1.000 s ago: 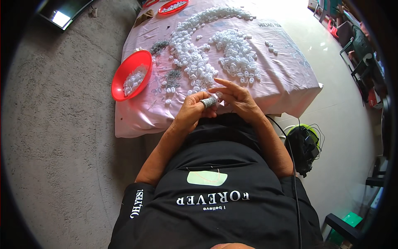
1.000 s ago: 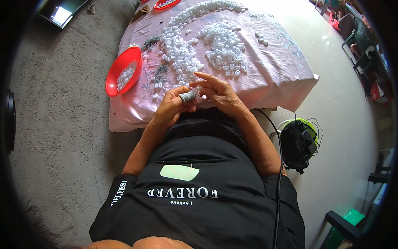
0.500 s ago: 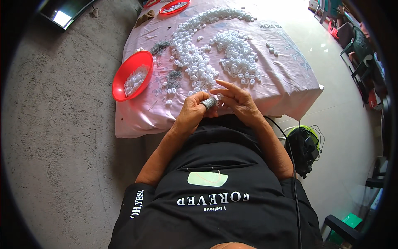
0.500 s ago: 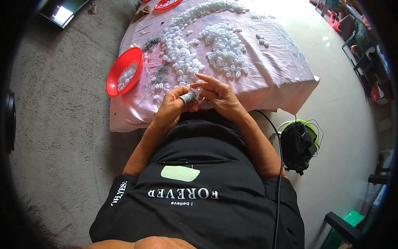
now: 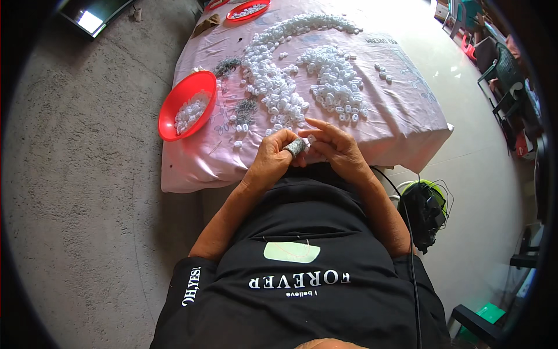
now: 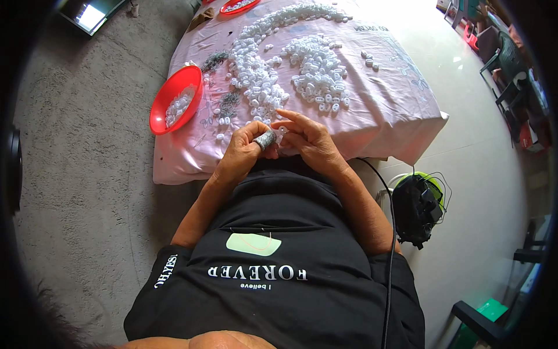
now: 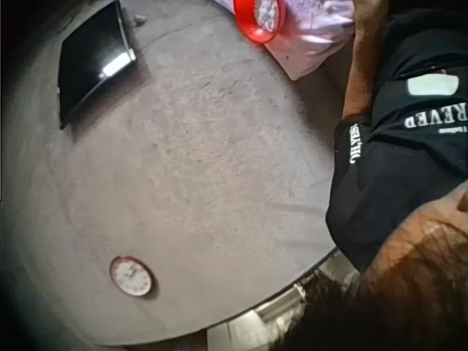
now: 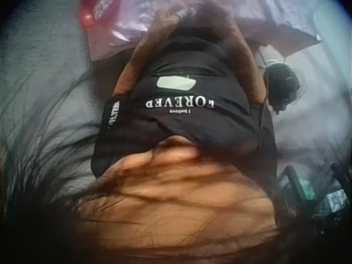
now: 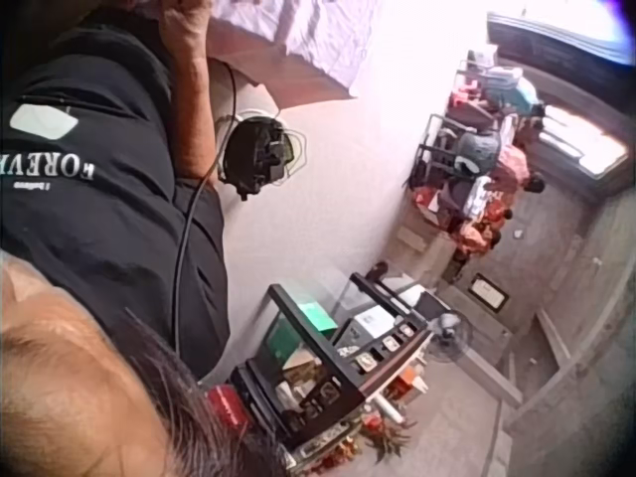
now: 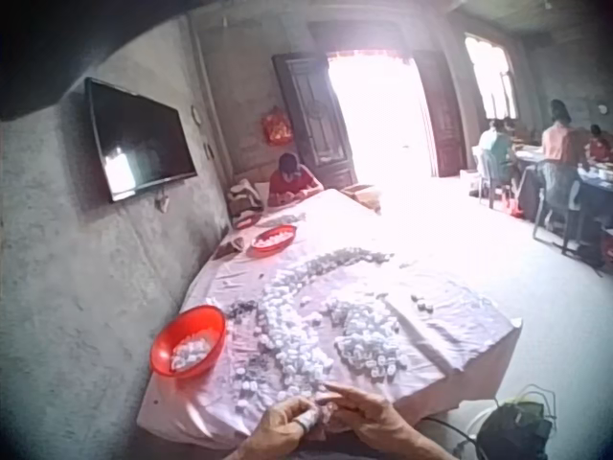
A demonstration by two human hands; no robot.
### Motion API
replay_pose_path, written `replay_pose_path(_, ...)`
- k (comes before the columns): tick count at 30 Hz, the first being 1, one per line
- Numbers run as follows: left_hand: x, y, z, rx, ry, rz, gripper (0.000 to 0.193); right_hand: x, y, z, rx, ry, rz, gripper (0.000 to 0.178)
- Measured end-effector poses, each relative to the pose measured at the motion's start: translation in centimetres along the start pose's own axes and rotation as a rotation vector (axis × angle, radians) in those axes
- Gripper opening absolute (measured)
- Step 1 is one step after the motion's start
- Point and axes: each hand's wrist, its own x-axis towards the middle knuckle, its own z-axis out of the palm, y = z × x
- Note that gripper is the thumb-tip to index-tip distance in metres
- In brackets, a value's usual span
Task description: The person assembles small white plastic pieces by attaching and threading them together by hand.
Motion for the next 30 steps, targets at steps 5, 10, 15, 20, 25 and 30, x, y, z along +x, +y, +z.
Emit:
replay_pose_path(5, -0.17, 0.39, 0.24, 0.115, 0.006, 0.052, 0.006, -0.24, 0.10, -0.04, -0.042, 0.012, 0.001, 0.050)
replay_pose_path(10, -0.24, 0.35, 0.15, 0.175, 0.021, 0.095, 0.007, -0.46, -0.31, 0.29, -0.110, 0.034, -0.015, 0.046)
replay_pose_path(15, -0.42, 0.83, 0.34, 0.210, 0.000, 0.073, 0.005, -0.44, 0.04, 0.27, -0.180, 0.067, -0.033, 0.038)
replay_pose_path(20, -0.37, 0.22, 0.46, 0.174, -0.001, 0.104, 0.005, -0.46, 0.18, 0.47, -0.232, 0.049, -0.024, 0.036)
replay_pose_path(25, -0.33, 0.15, 0.36, 0.187, -0.011, 0.130, 0.006, -0.60, -0.06, 0.54, -0.135, 0.036, 0.019, 0.035)
replay_pose_path(30, -0.38, 0.26, 0.33, 0.141, -0.005, 0.060, 0.006, -0.79, -0.22, 0.77, -0.142, 0.026, 0.011, 0.037)
